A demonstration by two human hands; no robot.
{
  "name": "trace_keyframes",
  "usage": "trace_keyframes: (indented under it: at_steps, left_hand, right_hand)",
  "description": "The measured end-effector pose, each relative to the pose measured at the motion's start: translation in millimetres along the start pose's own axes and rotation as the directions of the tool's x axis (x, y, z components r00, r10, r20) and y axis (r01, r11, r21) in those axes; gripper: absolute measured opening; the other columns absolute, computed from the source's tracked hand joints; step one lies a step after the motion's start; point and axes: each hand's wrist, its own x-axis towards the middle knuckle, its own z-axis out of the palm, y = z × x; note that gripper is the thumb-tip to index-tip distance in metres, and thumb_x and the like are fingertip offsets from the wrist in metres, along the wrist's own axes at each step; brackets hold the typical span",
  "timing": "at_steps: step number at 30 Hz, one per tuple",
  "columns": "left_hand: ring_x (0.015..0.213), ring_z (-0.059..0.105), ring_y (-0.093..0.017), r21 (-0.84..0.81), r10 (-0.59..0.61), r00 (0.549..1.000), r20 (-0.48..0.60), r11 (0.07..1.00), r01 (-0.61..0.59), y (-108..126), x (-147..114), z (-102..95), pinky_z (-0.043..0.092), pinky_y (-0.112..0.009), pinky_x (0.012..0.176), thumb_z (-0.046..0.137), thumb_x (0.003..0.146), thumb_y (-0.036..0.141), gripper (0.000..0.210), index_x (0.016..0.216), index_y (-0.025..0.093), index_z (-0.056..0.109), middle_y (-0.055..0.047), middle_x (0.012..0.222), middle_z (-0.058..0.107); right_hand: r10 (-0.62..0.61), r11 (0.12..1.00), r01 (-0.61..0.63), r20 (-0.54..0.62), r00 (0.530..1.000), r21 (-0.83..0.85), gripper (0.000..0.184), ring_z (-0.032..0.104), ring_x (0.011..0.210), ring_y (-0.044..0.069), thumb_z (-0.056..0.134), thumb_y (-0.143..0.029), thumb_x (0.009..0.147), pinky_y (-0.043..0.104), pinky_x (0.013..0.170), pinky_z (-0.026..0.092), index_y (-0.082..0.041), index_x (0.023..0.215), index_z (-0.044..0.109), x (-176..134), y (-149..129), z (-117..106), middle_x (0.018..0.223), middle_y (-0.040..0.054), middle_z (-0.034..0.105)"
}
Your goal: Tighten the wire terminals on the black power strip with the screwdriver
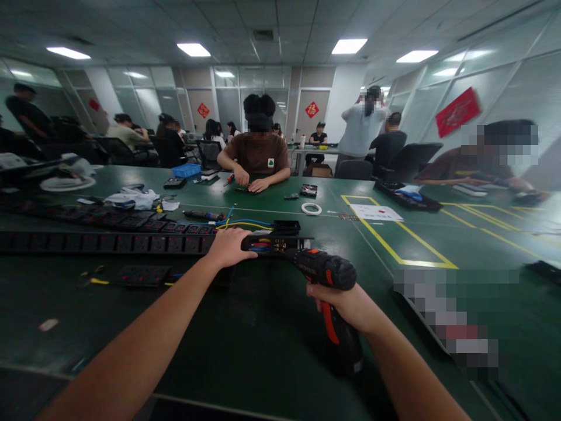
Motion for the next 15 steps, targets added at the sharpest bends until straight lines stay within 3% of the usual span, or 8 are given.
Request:
trace_keyframes:
  at_steps: [15]
  left_hand:
    - [0.123, 0.06, -0.036, 0.013, -0.003, 1.0, 0.011, 1.0, 0.003, 1.1, 0.0, -1.3, 0.041, -0.047, 0.1, 0.068, 0.081, 0.075, 0.069, 0.133, 0.029, 0.065, -0.01, 0.134, 0.068]
  right_hand:
    - [-0.019, 1.0, 0.019, -0.012, 1.0, -0.004, 0.029, 0.06, 0.063, 0.019, 0.077, -0.047, 0.08, 0.034, 0.064, 0.046, -0.019, 0.082, 0.07, 0.9, 3.7, -0.6, 0.068, 0.0013, 0.066]
